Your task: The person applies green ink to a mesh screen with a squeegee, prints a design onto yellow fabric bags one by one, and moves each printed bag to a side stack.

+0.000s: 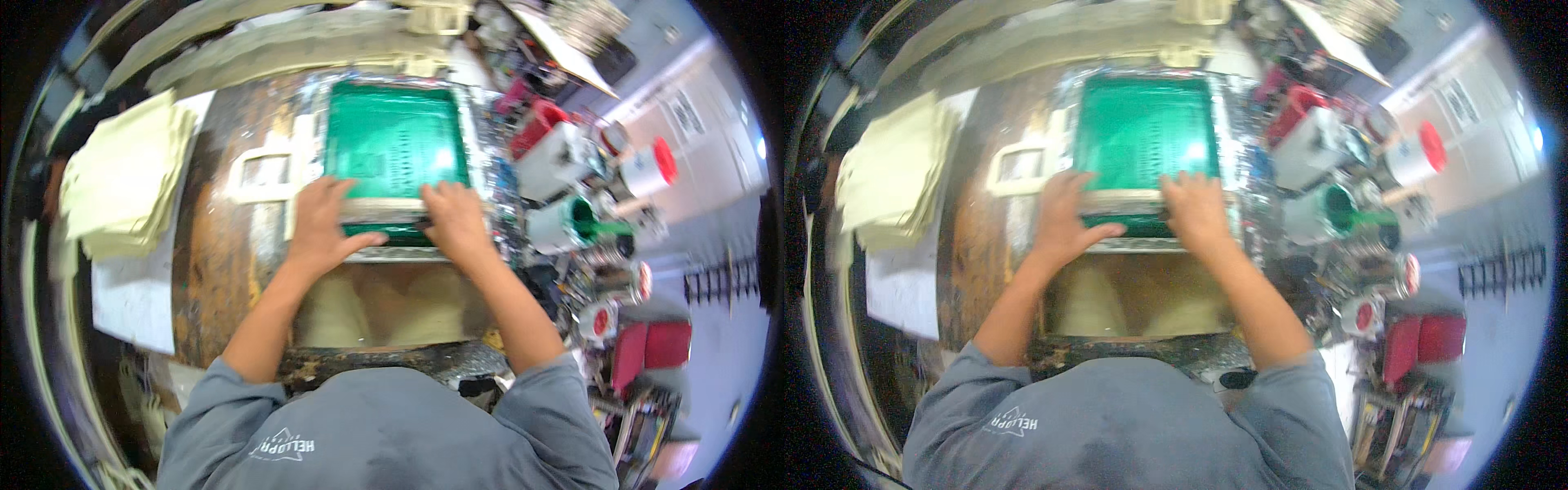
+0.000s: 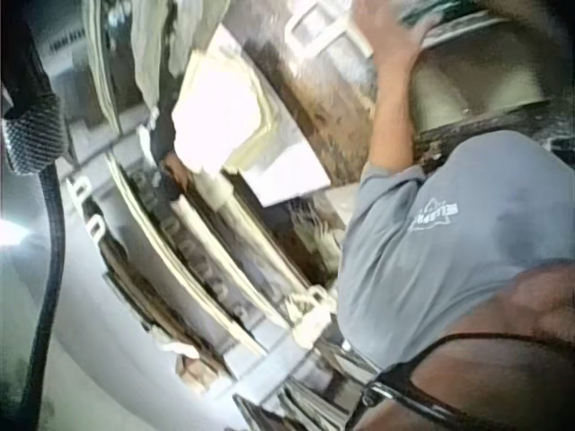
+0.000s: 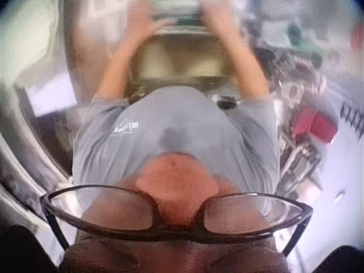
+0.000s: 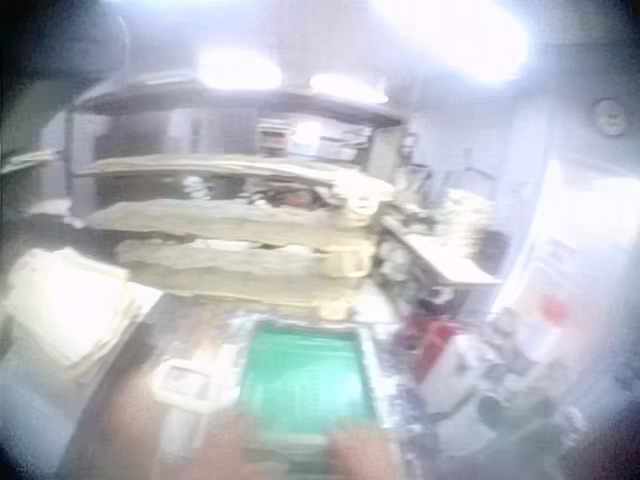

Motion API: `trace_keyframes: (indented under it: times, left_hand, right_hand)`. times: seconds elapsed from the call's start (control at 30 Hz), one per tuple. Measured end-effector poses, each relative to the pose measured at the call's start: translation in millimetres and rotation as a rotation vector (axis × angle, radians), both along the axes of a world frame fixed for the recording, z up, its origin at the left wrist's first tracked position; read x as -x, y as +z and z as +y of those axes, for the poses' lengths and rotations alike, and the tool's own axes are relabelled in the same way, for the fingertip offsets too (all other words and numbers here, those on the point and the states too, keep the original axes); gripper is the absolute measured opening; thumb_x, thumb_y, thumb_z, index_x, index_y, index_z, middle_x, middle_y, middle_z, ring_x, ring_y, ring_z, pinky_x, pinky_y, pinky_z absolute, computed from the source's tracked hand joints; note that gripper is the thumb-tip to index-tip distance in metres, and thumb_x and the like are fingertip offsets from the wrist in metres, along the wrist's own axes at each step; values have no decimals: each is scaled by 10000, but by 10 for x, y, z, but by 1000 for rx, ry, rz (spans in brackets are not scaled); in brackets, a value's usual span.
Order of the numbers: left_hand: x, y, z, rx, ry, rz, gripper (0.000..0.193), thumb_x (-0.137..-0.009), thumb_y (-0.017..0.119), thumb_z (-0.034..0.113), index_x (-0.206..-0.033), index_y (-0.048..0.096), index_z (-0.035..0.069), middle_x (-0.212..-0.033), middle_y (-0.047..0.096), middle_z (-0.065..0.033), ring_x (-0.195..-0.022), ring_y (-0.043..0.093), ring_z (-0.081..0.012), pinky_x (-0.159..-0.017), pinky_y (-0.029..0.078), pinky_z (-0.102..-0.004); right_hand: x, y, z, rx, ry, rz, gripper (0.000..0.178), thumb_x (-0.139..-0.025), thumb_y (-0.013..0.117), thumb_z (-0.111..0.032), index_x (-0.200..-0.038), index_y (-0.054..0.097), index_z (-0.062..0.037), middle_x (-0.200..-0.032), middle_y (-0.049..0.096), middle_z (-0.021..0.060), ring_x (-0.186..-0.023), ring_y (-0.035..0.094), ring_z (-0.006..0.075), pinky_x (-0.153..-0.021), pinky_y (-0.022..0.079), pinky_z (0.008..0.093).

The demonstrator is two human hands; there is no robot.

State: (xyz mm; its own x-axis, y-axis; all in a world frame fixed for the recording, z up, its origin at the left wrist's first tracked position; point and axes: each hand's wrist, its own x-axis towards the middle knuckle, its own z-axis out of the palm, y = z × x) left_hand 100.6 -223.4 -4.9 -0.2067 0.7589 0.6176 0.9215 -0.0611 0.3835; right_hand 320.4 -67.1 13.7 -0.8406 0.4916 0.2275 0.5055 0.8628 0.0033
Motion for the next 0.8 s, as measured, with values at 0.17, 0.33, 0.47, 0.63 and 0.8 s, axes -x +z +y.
trace_keyframes:
  times: [0.17,0.33,0.47,0.63,0.8]
  left_hand:
    - [128,-385,-786,339,345,25,1080,-610,914,673,-1428,631,26,-1192,599,-132,-1168,540,-347,-1043,375,-495]
    - [90,-569,-891,282,329,-111,1065,-606,905,664,-1420,677,16,-1081,648,-82,-1004,597,-253,-912,387,-428]
    - [-65,-39,-598,-121,187,-804,998,-734,953,487,-1520,573,4,-1079,697,-116,-876,639,-248,-926,458,-416]
    - [192,188,-240,-59,277,-669,952,-852,911,356,-1579,451,-49,-1133,656,-157,-1045,628,-317,-993,468,-443]
    - [267,-702,-427,393,583,-36,597,-948,811,285,-1381,592,-65,-1242,574,-225,-1192,515,-402,-1052,405,-511]
  right_hand:
    - [-155,21,-389,34,70,78,491,-870,821,-316,-1292,638,-145,-1052,599,77,-1049,577,277,-941,404,464]
    - [-296,266,-587,31,-6,93,451,-859,820,-251,-1274,679,-141,-1142,618,96,-1128,581,298,-1002,384,524]
    - [-180,784,-467,-154,6,176,463,-886,764,-390,-1268,686,-140,-1071,612,99,-1039,573,303,-939,381,544]
    - [278,1461,300,-356,94,414,550,-807,762,-596,-1061,695,-113,-878,586,82,-873,576,309,-844,390,484]
    - [526,1923,520,-319,64,481,532,-935,702,-578,-1019,731,-54,-815,649,129,-800,617,351,-768,437,446]
